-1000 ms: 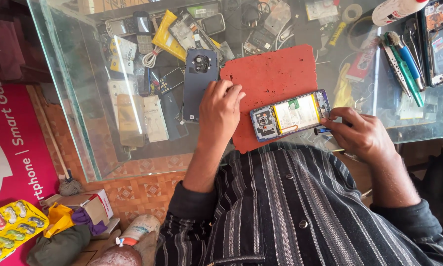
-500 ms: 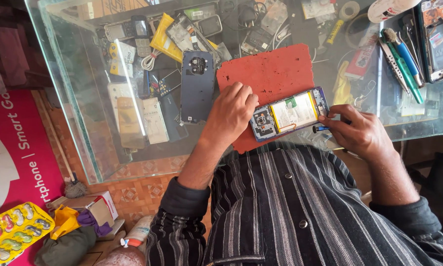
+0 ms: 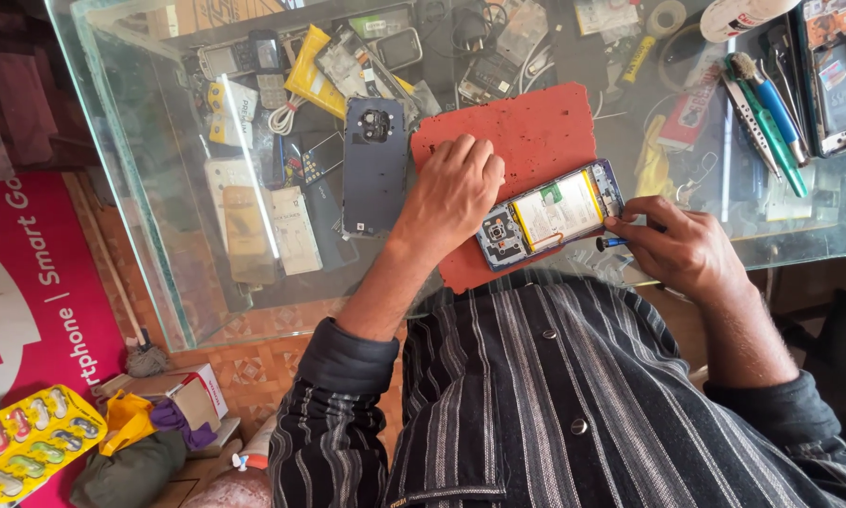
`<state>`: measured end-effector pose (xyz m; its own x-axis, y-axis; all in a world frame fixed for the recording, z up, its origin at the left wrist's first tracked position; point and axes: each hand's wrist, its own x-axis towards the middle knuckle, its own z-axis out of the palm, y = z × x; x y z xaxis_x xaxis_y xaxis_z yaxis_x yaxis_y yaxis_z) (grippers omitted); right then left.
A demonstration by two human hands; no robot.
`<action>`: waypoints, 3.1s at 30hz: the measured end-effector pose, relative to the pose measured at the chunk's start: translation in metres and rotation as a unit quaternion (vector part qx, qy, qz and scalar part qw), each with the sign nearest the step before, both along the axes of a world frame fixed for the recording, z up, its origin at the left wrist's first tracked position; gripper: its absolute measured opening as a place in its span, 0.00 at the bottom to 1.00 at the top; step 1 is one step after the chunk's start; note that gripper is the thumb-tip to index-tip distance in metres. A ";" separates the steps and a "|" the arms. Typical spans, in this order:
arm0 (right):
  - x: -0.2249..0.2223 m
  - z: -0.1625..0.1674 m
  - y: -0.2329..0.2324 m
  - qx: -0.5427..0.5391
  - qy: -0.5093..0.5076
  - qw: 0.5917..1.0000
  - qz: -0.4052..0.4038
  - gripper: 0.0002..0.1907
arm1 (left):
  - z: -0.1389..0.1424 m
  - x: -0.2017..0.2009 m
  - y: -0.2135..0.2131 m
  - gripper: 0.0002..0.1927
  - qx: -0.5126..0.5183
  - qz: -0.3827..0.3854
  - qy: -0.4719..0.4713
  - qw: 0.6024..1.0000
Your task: The person repairs a disassembled smartphone on a glass counter, using a screwdriver and pry tool to work on the internal components and battery area. They reposition the phone body, manipulate small internal parts, then hold up the reassembled phone and power it on.
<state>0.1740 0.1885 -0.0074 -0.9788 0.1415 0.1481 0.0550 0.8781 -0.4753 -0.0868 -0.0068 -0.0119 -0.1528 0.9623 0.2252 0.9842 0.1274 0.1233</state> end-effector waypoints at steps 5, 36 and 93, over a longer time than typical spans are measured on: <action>0.001 -0.004 0.000 -0.012 0.002 1.000 -0.007 0.17 | -0.001 0.004 0.002 0.03 0.036 0.008 0.018 0.999; -0.004 0.000 0.003 -0.012 -0.017 1.000 -0.008 0.18 | 0.035 -0.039 -0.090 0.07 0.060 0.209 -0.077 0.973; -0.049 0.014 0.009 -0.015 -0.076 0.997 -0.001 0.42 | 0.027 0.038 -0.070 0.58 0.037 0.072 -0.278 0.957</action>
